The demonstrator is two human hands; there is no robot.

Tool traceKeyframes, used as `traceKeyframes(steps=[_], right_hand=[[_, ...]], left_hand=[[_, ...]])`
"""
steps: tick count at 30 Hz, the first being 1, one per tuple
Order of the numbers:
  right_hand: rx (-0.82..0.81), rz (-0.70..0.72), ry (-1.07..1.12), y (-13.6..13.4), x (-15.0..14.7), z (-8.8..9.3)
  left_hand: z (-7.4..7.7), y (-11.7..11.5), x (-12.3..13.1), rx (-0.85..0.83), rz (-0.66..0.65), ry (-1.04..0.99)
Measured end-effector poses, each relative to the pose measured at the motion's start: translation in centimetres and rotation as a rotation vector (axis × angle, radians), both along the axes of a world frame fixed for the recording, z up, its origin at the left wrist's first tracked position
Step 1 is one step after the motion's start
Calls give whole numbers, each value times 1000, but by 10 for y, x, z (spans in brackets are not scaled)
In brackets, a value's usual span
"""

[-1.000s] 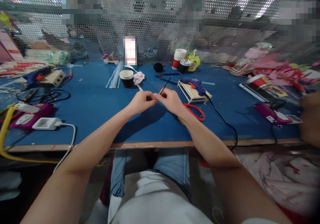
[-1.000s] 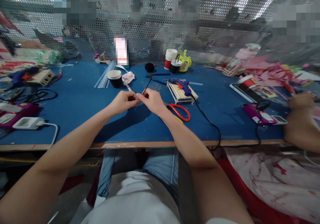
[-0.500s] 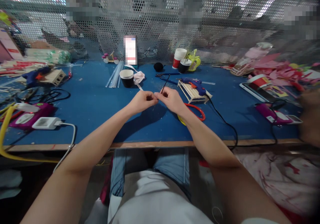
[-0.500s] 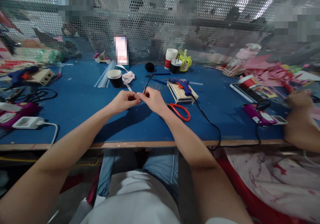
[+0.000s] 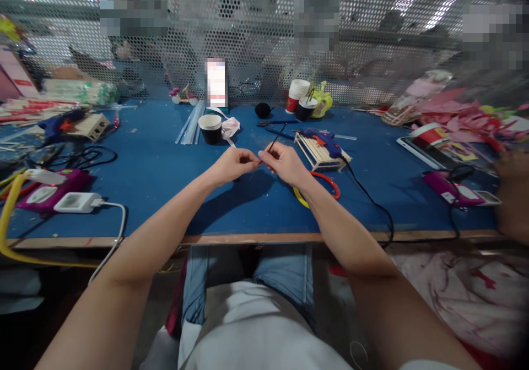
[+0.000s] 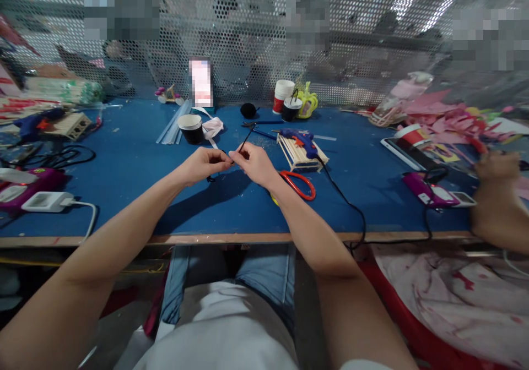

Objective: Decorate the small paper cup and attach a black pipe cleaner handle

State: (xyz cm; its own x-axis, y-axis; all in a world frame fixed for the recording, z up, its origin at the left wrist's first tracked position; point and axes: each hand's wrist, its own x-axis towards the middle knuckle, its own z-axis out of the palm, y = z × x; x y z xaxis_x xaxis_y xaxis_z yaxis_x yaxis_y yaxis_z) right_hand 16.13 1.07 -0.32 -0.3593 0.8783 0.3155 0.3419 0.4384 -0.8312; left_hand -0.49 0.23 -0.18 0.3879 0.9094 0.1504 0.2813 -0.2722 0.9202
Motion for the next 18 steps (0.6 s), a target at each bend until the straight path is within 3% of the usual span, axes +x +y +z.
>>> traceKeyframes(steps=[18], right_hand=[[144,-144,-136,3,-2,-3]], left_hand=[[-2,-2,1,158,58,137]])
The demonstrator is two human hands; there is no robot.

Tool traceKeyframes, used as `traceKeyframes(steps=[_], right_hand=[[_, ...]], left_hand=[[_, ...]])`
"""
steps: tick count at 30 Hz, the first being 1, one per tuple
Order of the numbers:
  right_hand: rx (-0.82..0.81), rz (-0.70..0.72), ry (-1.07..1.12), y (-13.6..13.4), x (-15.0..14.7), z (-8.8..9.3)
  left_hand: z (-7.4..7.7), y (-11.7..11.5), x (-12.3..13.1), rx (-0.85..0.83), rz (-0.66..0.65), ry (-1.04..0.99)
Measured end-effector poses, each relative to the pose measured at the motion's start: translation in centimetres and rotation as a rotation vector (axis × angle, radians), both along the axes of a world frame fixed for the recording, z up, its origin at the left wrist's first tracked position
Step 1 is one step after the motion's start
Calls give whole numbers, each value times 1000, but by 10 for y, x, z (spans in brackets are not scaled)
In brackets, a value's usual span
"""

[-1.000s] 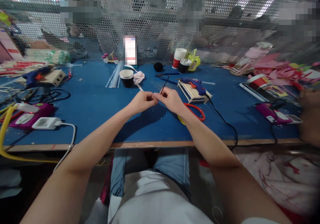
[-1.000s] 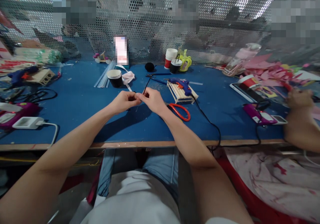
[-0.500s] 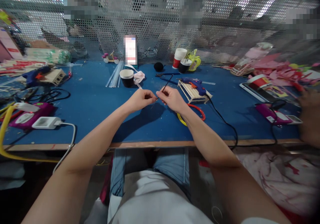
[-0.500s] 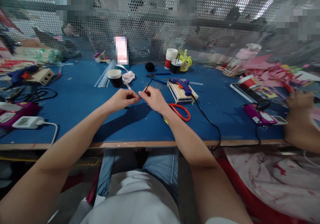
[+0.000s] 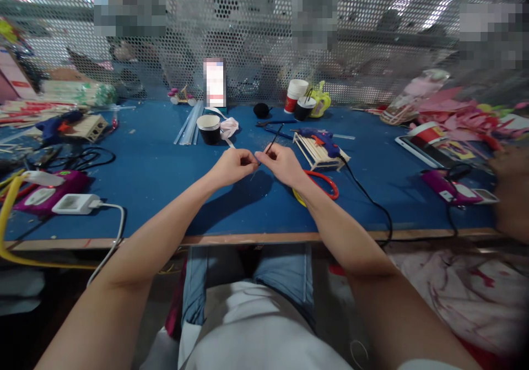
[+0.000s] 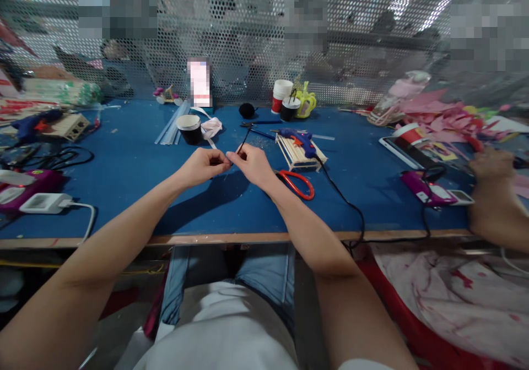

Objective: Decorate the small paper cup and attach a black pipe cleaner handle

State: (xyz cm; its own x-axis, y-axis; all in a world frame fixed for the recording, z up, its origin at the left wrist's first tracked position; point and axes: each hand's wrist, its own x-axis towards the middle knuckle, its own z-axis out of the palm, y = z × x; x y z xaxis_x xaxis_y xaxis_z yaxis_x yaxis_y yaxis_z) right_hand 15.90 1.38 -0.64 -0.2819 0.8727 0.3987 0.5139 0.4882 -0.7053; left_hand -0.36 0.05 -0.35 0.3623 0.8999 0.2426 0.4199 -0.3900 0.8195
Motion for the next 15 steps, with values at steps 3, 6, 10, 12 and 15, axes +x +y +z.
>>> traceKeyframes(steps=[3,6,10,12,15], right_hand=[[12,-16,-10,0,0,0],[25,-27,-18,-1,-1,0],[-57,41,24,0,0,0],[-166,160,100,0,2,-1],[-250,272,180,2,6,-1]], left_hand=[[-1,0,1,-8,1,-5],[-2,0,2,-27,16,-12],[-1,0,1,-78,-10,-65],[0,0,1,-110,-29,-102],[0,0,0,-146,-36,-118]])
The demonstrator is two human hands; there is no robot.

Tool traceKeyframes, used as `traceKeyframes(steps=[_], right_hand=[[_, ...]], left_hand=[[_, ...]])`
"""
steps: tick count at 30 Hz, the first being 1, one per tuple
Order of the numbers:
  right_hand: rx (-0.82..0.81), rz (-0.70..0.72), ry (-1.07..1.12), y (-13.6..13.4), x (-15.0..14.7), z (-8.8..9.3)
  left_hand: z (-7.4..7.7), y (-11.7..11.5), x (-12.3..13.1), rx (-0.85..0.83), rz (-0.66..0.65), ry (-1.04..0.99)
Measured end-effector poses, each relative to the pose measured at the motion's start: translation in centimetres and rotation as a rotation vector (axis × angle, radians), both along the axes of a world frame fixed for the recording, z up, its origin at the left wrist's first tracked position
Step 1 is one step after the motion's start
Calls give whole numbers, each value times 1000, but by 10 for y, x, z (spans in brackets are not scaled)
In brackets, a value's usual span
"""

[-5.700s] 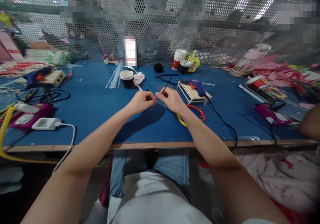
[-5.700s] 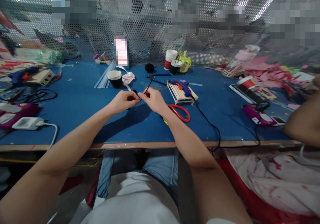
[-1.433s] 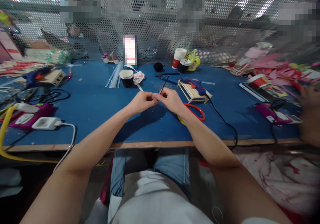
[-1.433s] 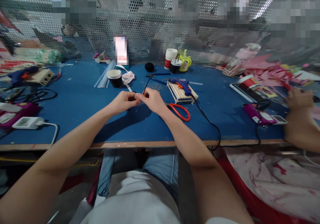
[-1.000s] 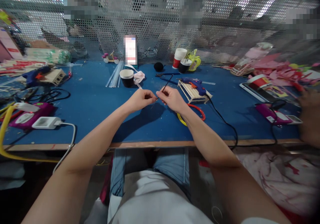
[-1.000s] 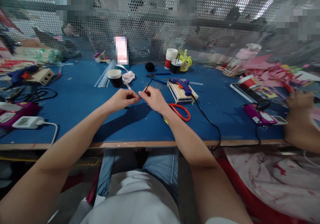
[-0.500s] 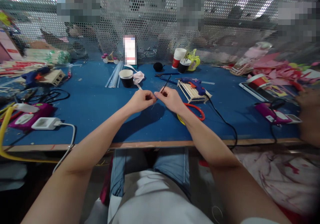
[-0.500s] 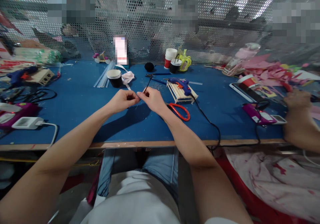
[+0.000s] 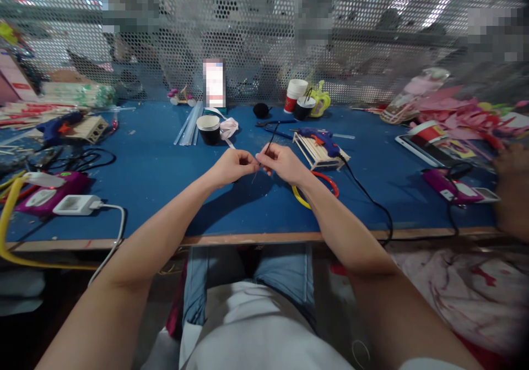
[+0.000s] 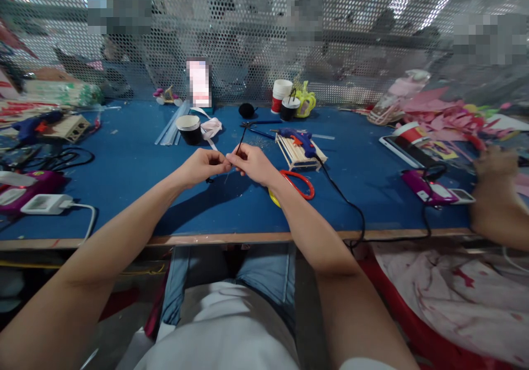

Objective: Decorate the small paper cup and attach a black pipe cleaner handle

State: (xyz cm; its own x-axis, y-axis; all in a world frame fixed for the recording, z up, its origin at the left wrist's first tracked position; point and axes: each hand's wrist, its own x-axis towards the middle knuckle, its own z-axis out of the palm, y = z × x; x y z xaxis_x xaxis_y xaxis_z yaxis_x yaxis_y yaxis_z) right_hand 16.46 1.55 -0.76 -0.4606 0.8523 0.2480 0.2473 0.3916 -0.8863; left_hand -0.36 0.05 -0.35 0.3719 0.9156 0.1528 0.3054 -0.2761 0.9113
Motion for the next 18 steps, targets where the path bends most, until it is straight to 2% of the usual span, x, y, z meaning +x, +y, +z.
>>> traceKeyframes(steps=[7,13,15,18], right_hand=[[138,-137,-120,-2,-1,4],[211,-219,-122,-2,-4,2],[191,-208,-119,-1,-4,1],[102,-107,-68,-2,-4,1]], left_hand=[[-1,0,0,6,-12,8],[-2,0,2,2,-15,-8],[-3,0,2,5,-20,-4],[-2,1,1,7,-23,-2]])
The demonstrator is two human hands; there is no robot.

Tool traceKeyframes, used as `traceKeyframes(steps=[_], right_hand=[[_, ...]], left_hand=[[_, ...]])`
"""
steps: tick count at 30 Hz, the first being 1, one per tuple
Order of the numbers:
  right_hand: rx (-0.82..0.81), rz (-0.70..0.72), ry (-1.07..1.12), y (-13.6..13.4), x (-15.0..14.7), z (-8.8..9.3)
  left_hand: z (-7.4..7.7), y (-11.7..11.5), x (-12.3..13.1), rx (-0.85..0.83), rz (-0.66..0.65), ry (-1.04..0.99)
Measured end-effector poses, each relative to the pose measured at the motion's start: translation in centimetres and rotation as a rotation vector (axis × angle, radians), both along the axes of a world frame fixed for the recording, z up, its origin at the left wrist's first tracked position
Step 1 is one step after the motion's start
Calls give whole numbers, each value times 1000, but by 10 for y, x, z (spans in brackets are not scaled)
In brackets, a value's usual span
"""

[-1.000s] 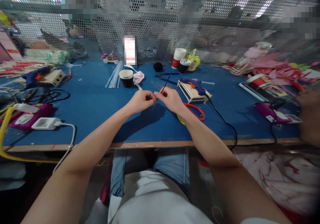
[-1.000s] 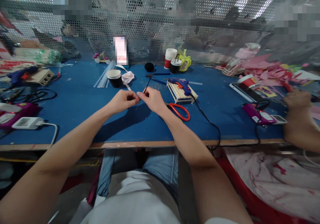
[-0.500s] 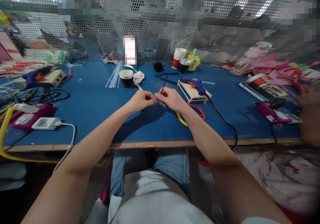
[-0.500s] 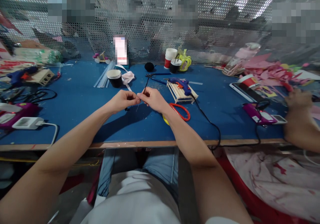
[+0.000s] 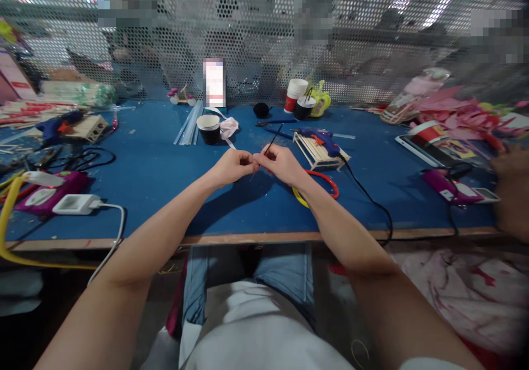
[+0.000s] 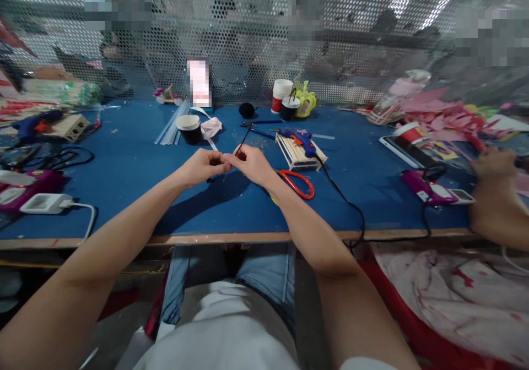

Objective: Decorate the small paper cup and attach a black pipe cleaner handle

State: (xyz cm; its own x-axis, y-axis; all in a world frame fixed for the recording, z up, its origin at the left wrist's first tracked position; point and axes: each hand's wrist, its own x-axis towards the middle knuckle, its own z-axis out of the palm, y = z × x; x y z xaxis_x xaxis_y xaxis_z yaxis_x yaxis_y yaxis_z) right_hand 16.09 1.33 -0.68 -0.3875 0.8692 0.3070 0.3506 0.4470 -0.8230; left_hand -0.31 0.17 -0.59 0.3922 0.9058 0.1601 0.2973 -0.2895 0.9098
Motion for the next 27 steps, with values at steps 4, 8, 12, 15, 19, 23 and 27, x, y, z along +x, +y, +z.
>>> traceKeyframes(steps=[4,8,12,15,19,23,27], right_hand=[[-36,58,54,-1,0,1],[7,-22,12,-1,-1,1],[51,-60,-37,0,-2,0],[65,-84,-59,0,-2,0],[78,-105,-73,0,-2,-1],[89,-121,-83,1,-3,-2],[113,-146,-100,2,-2,-3]], left_hand=[[0,1,-1,1,9,-5],[-3,2,-1,40,40,24],[-5,3,1,144,91,133],[-4,2,1,193,126,189],[-1,0,2,229,161,231],[-1,0,2,254,179,243],[-2,-1,2,259,189,245]])
